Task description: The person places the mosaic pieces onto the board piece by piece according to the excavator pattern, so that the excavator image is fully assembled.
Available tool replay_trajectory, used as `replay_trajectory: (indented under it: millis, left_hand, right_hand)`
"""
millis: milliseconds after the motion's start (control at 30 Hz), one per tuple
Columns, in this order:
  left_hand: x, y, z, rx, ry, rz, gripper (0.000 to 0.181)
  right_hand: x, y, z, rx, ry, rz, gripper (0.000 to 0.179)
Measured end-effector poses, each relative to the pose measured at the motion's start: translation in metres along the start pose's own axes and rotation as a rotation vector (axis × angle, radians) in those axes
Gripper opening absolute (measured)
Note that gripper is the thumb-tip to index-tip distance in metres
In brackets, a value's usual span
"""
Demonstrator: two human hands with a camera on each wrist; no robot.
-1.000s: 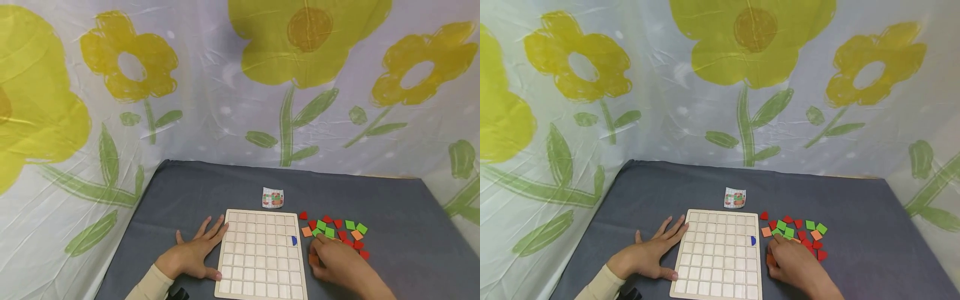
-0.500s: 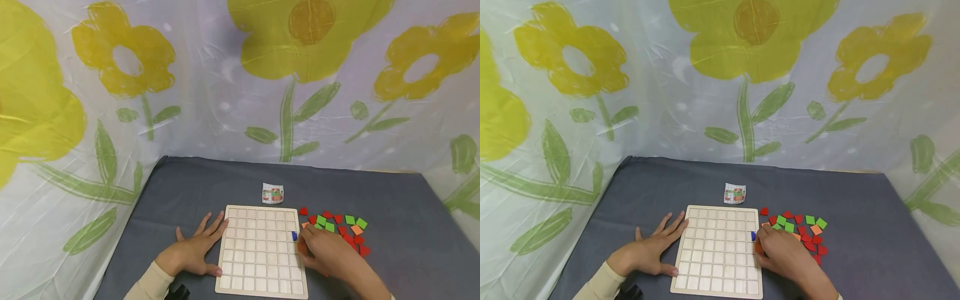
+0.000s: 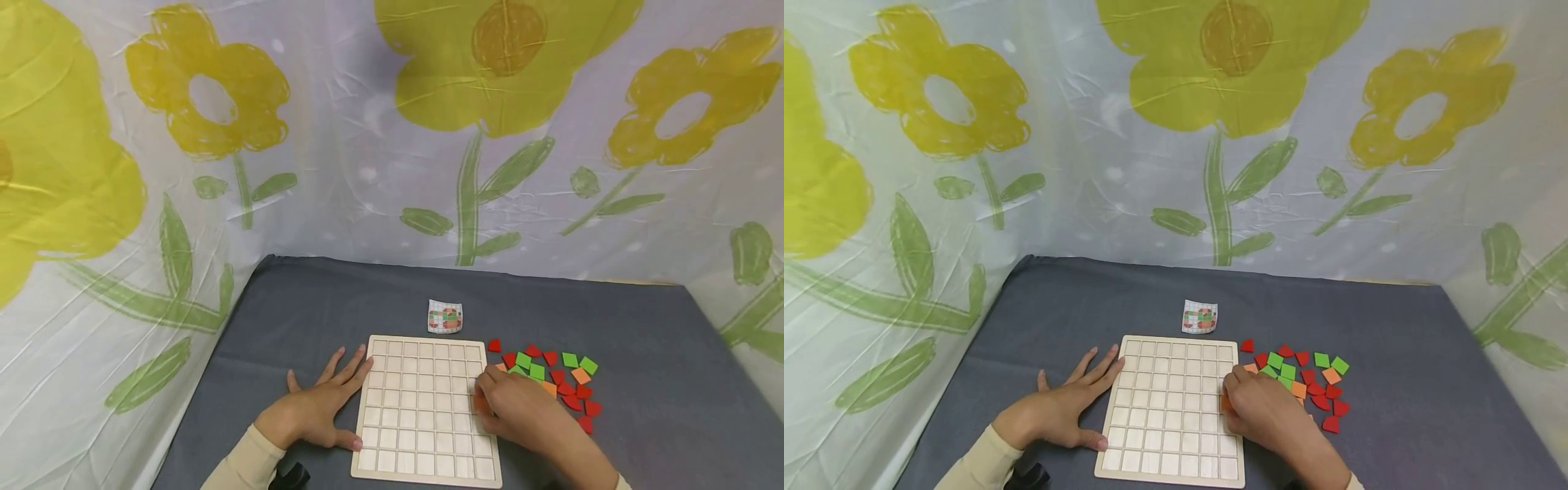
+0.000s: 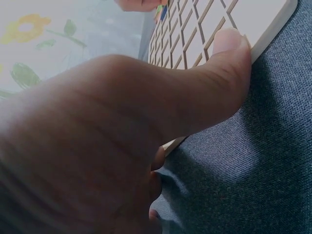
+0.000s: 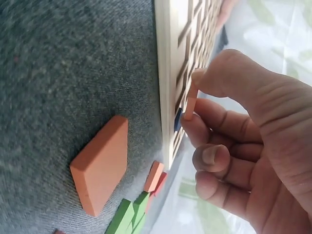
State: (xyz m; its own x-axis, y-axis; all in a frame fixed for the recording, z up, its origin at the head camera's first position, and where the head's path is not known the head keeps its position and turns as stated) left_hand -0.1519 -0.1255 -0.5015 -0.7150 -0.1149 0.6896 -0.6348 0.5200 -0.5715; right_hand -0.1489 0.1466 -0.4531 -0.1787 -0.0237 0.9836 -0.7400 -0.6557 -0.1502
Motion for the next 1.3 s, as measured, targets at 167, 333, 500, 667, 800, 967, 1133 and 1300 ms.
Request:
replay_trajectory:
  millis: [167,333,500,667,800,967,1133,1300]
  left_hand:
    - [0.001,0.0,-0.001,0.0,0.003,0.002,0.128]
    - [0.001,0.0,-0.002,0.0,-0.003,-0.001,0.128]
    - [0.001,-0.001,-0.002,-0.001,-0.011,-0.006,0.129]
    - [0.001,-0.001,-0.001,0.003,-0.011,-0.01,0.129]
    - [0.0,-0.001,-0.001,0.006,-0.007,-0.009,0.129]
    - [0.0,0.0,0.0,0.01,0.001,-0.008,0.129]
    - [0.0,0.0,0.0,0.009,0.001,-0.006,0.129]
    - [0.0,0.0,-0.001,0.009,0.001,-0.004,0.129]
  right_hand:
    - [0.001,0.0,0.003,0.021,-0.041,-0.052,0.024]
    - [0.003,-0.001,0.008,0.046,-0.077,-0.1,0.024]
    - [0.003,-0.001,0.009,0.046,-0.088,-0.116,0.022]
    - [0.005,-0.003,0.01,0.064,-0.096,-0.152,0.021]
    - [0.005,-0.004,0.011,0.072,-0.103,-0.162,0.02]
    - [0.006,-0.004,0.012,0.067,-0.115,-0.147,0.02]
    - [0.004,-0.002,0.011,0.047,-0.079,-0.098,0.019]
    - [0.001,0.0,0.011,0.033,-0.07,-0.068,0.019]
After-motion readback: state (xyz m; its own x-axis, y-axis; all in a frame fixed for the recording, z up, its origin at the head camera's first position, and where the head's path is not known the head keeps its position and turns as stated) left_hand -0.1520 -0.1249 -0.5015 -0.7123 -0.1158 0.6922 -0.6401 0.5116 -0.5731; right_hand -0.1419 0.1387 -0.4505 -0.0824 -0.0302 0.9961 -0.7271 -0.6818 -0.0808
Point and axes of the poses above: each hand's wrist, its own y-axis towards the middle knuckle, its own x-axis out of the back of the hand, z = x × y, the point moved 9 cm from there along y, towards the middle knuckle, and after that the axes turned 13 degrees about z, right-handed, at the moved point
